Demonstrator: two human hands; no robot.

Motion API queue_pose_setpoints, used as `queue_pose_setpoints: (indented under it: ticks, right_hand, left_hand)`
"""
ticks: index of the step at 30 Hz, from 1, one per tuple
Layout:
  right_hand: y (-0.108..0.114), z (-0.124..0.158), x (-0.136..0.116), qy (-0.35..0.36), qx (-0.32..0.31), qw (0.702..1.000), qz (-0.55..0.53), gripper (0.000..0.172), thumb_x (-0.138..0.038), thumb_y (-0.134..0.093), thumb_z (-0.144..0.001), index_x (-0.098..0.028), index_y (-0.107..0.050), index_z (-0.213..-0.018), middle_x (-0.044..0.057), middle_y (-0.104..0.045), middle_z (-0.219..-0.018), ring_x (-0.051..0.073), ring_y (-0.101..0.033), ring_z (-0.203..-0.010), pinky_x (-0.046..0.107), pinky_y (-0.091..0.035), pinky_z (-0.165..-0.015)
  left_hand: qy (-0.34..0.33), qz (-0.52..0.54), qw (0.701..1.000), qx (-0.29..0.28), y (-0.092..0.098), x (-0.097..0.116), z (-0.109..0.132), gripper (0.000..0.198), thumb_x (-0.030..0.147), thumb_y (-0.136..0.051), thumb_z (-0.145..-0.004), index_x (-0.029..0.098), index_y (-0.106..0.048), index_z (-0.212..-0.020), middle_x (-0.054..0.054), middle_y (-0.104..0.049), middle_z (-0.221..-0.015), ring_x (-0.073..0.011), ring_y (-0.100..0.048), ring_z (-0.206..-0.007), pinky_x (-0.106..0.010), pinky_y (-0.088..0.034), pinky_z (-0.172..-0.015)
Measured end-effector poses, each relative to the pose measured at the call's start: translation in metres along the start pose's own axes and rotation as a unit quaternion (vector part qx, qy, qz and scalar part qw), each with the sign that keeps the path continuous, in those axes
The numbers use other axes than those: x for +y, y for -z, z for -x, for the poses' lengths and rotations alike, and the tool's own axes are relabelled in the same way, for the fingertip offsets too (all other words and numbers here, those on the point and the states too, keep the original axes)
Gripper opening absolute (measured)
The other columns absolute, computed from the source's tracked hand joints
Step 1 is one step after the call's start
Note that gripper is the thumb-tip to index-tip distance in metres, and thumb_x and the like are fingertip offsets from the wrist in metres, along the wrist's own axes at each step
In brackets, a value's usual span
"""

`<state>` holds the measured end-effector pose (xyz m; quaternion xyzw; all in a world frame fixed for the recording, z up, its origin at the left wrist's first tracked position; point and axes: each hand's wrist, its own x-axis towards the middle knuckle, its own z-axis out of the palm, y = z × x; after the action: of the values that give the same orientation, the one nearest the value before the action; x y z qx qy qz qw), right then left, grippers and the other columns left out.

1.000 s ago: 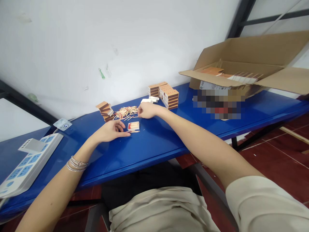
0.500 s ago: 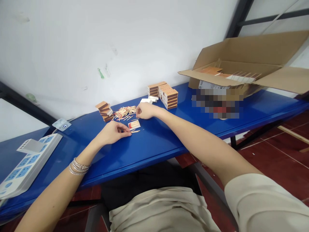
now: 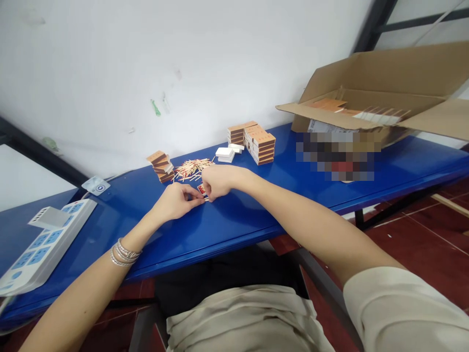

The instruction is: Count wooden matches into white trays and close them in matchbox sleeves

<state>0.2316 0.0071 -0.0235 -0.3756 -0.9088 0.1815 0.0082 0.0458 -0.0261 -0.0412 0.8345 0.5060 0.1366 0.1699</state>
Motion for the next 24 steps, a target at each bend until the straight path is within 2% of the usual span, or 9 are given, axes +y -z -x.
queue_pose_setpoints:
  ticks: [2,6,10,15,18,21,24]
  right_hand:
    - [-0.001,0.0,-0.002,0.001,0.002,1.0,0.002,0.011,-0.016,-0.069,-0.069,-0.019,-0.079,-0.074,0.001,-0.073,-0.068,0.012,-0.059,-0.058,0.025,-0.037,-0.055]
    - [-0.001,0.002,-0.004,0.007,0.027,0.999,0.019,0.012,-0.021,-0.072,-0.068,-0.019,-0.078,-0.078,0.002,-0.073,-0.07,0.014,-0.06,-0.061,0.026,-0.036,-0.055]
    - [0.0,0.003,-0.007,0.007,0.029,0.999,0.041,0.012,-0.02,-0.07,-0.069,-0.019,-0.078,-0.077,0.003,-0.071,-0.067,0.015,-0.058,-0.059,0.027,-0.036,-0.054]
    - [0.0,0.005,-0.017,-0.001,0.013,0.998,0.06,0.015,-0.014,-0.064,-0.07,-0.017,-0.077,-0.075,0.004,-0.072,-0.071,0.015,-0.059,-0.059,0.027,-0.036,-0.055]
    - [-0.001,0.007,-0.024,-0.019,-0.007,0.997,0.076,0.013,-0.021,-0.067,-0.068,-0.015,-0.075,-0.077,0.006,-0.072,-0.073,0.017,-0.06,-0.06,0.028,-0.036,-0.054]
    - [-0.003,0.007,-0.027,-0.024,-0.021,0.995,0.09,0.019,-0.029,-0.07,-0.067,-0.014,-0.074,-0.078,0.008,-0.071,-0.073,0.019,-0.06,-0.06,0.03,-0.036,-0.054]
    - [-0.003,0.006,-0.025,-0.016,-0.03,0.997,0.072,0.018,-0.028,-0.069,-0.067,-0.015,-0.074,-0.077,0.006,-0.071,-0.071,0.018,-0.06,-0.059,0.03,-0.037,-0.055]
  left_hand:
    - [0.001,0.0,1.0,-0.005,0.0,0.0,0.0,0.014,0.031,-0.069,-0.076,0.021,-0.079,-0.08,0.0,-0.067,-0.061,-0.0136,-0.053,-0.053,-0.028,-0.044,-0.062]
    - [-0.004,0.01,1.0,-0.014,-0.003,0.0,0.0,0.015,0.029,-0.067,-0.076,0.021,-0.078,-0.081,0.001,-0.063,-0.055,-0.013,-0.051,-0.05,-0.027,-0.042,-0.058]
    - [-0.022,0.025,0.999,-0.008,-0.004,0.0,0.0,0.015,0.028,-0.067,-0.075,0.021,-0.077,-0.083,0.002,-0.064,-0.059,-0.0115,-0.05,-0.05,-0.026,-0.04,-0.056]
    - [-0.011,0.068,0.996,0.048,0.006,-0.007,-0.005,0.021,0.034,-0.067,-0.075,0.016,-0.075,-0.082,-0.001,-0.065,-0.065,-0.0108,-0.049,-0.052,-0.024,-0.039,-0.054]
    - [-0.001,0.085,0.993,0.078,0.012,-0.018,-0.009,0.032,0.038,-0.069,-0.072,0.014,-0.07,-0.093,-0.003,-0.066,-0.077,-0.0102,-0.048,-0.054,-0.024,-0.039,-0.053]
    - [-0.005,0.079,0.995,0.06,0.011,-0.026,-0.011,0.048,0.04,-0.073,-0.069,0.014,-0.065,-0.108,-0.006,-0.065,-0.093,-0.0105,-0.05,-0.058,-0.026,-0.042,-0.055]
    - [-0.014,0.05,0.998,0.034,0.004,-0.028,-0.013,0.057,0.045,-0.074,-0.069,0.014,-0.064,-0.115,-0.007,-0.065,-0.098,-0.0122,-0.052,-0.063,-0.027,-0.044,-0.059]
